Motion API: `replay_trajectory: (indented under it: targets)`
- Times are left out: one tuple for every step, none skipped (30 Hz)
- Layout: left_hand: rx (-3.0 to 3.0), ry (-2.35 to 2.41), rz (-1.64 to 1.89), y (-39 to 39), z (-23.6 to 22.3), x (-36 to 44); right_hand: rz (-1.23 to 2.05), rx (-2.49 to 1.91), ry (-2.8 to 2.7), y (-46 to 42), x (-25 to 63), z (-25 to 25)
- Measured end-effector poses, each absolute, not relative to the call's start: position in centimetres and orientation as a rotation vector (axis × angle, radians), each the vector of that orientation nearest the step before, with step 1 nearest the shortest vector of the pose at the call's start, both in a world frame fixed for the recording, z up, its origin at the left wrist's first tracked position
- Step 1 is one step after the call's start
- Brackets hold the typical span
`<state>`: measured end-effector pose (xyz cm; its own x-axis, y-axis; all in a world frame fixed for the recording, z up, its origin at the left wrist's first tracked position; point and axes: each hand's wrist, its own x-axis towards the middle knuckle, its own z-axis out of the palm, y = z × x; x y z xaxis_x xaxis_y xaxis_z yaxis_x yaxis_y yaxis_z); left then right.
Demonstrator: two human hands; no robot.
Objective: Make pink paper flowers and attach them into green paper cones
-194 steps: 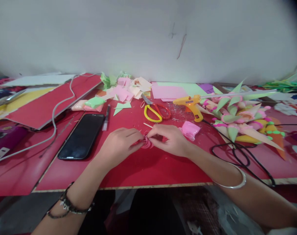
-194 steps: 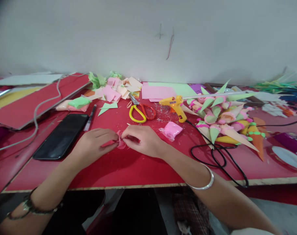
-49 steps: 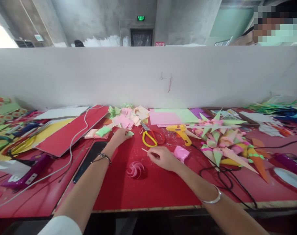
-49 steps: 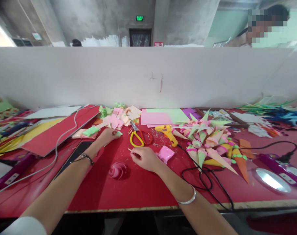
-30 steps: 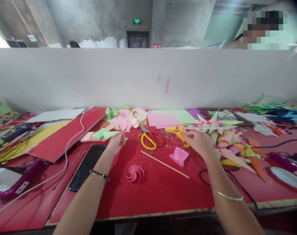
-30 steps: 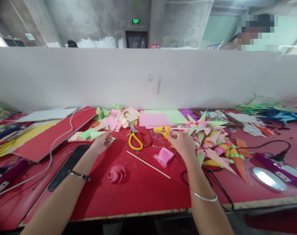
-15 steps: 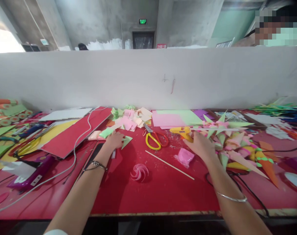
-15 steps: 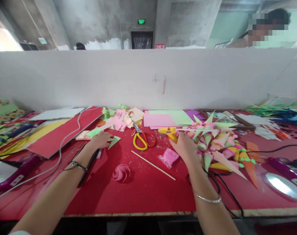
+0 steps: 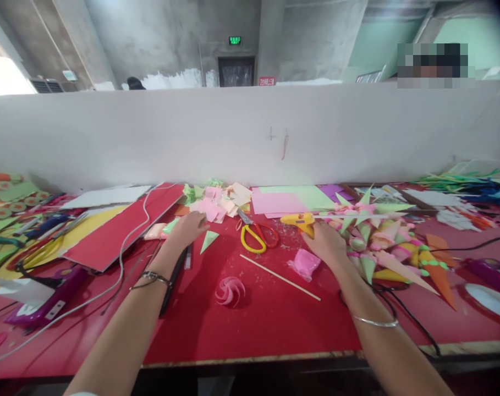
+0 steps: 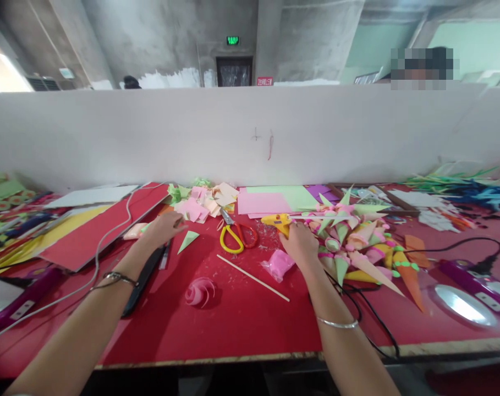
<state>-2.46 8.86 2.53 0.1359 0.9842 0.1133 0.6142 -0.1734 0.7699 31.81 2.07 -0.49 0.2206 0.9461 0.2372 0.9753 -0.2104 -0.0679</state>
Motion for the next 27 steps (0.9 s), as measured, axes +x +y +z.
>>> replay_trajectory:
  targets:
    - [1.758, 1.48, 0.971, 8.5, 2.6, -2.2, -0.22, -2.278, -1.834, 2.1, 31.8, -0.5]
    - [1.646, 1.424, 1.076, 8.1, 2.6, -1.8, -0.226, -2.267, -1.839, 2.2, 31.7, -0.6]
    - [1.526, 1.363, 1.163, 7.7, 2.4, -1.3, -0.228, -2.257, -1.845, 2.2, 31.7, -0.7]
    - [1.4, 1.297, 1.235, 7.3, 2.1, -0.8, -0.23, -2.248, -1.849, 2.3, 31.7, -0.8]
    - [1.273, 1.225, 1.28, 6.9, 1.8, -0.2, -0.231, -2.24, -1.85, 2.3, 31.6, -0.9]
    - [1.152, 1.157, 1.305, 6.5, 1.5, 0.4, -0.234, -2.235, -1.846, 2.4, 31.6, -1.0]
    - [1.042, 1.092, 1.318, 6.2, 1.1, 1.0, -0.237, -2.232, -1.837, 2.4, 31.5, -1.1]
    - [0.943, 1.03, 1.321, 5.9, 0.8, 1.4, -0.242, -2.228, -1.825, 2.4, 31.5, -1.2]
    - [0.853, 0.976, 1.318, 5.8, 0.5, 1.8, -0.248, -2.221, -1.813, 2.4, 31.4, -1.2]
    - [0.772, 0.928, 1.31, 5.6, 0.3, 2.0, -0.255, -2.211, -1.801, 2.4, 31.4, -1.2]
    - [0.699, 0.888, 1.3, 5.6, 0.1, 2.1, -0.263, -2.195, -1.79, 2.4, 31.2, -1.1]
    - [0.632, 0.857, 1.29, 5.5, 0.0, 2.1, -0.273, -2.173, -1.78, 2.5, 31.1, -1.0]
    - [0.573, 0.833, 1.282, 5.5, -0.1, 2.1, -0.284, -2.147, -1.769, 2.4, 30.9, -0.9]
    - [0.521, 0.817, 1.277, 5.5, -0.1, 2.0, -0.295, -2.118, -1.759, 2.4, 30.7, -0.7]
    - [0.477, 0.807, 1.275, 5.5, -0.2, 2.0, -0.305, -2.088, -1.752, 2.3, 30.4, -0.5]
    - [0.44, 0.803, 1.274, 5.5, -0.3, 2.1, -0.314, -2.061, -1.748, 2.2, 30.1, -0.4]
    - [0.411, 0.806, 1.274, 5.5, -0.4, 2.2, -0.319, -2.032, -1.746, 2.0, 29.7, -0.2]
    - [0.389, 0.815, 1.272, 5.5, -0.5, 2.3, -0.318, -1.997, -1.747, 1.8, 29.3, -0.2]
    - [0.373, 0.83, 1.267, 5.5, -0.6, 2.5, -0.308, -1.952, -1.751, 1.6, 28.8, -0.2]
    - [0.362, 0.848, 1.259, 5.6, -0.8, 2.7, -0.289, -1.894, -1.756, 1.4, 28.4, -0.2]
    - [0.357, 0.869, 1.25, 5.6, -1.0, 3.0, -0.266, -1.836, -1.765, 1.2, 28.0, -0.3]
    - [0.358, 0.891, 1.238, 5.6, -1.2, 3.2, -0.242, -1.781, -1.775, 1.1, 27.6, -0.4]
    - [0.365, 0.913, 1.226, 5.7, -1.4, 3.4, -0.222, -1.736, -1.787, 0.9, 27.3, -0.6]
    - [0.38, 0.934, 1.216, 5.7, -1.6, 3.6, -0.211, -1.708, -1.801, 0.8, 27.1, -0.7]
    - [0.403, 0.954, 1.211, 5.7, -1.8, 3.7, -0.205, -1.691, -1.814, 0.8, 26.9, -0.8]
    - [0.433, 0.971, 1.211, 5.7, -1.9, 3.8, -0.202, -1.682, -1.825, 0.7, 26.8, -0.9]
    - [0.468, 0.989, 1.213, 5.7, -2.0, 3.8, -0.2, -1.679, -1.833, 0.7, 26.7, -0.9]
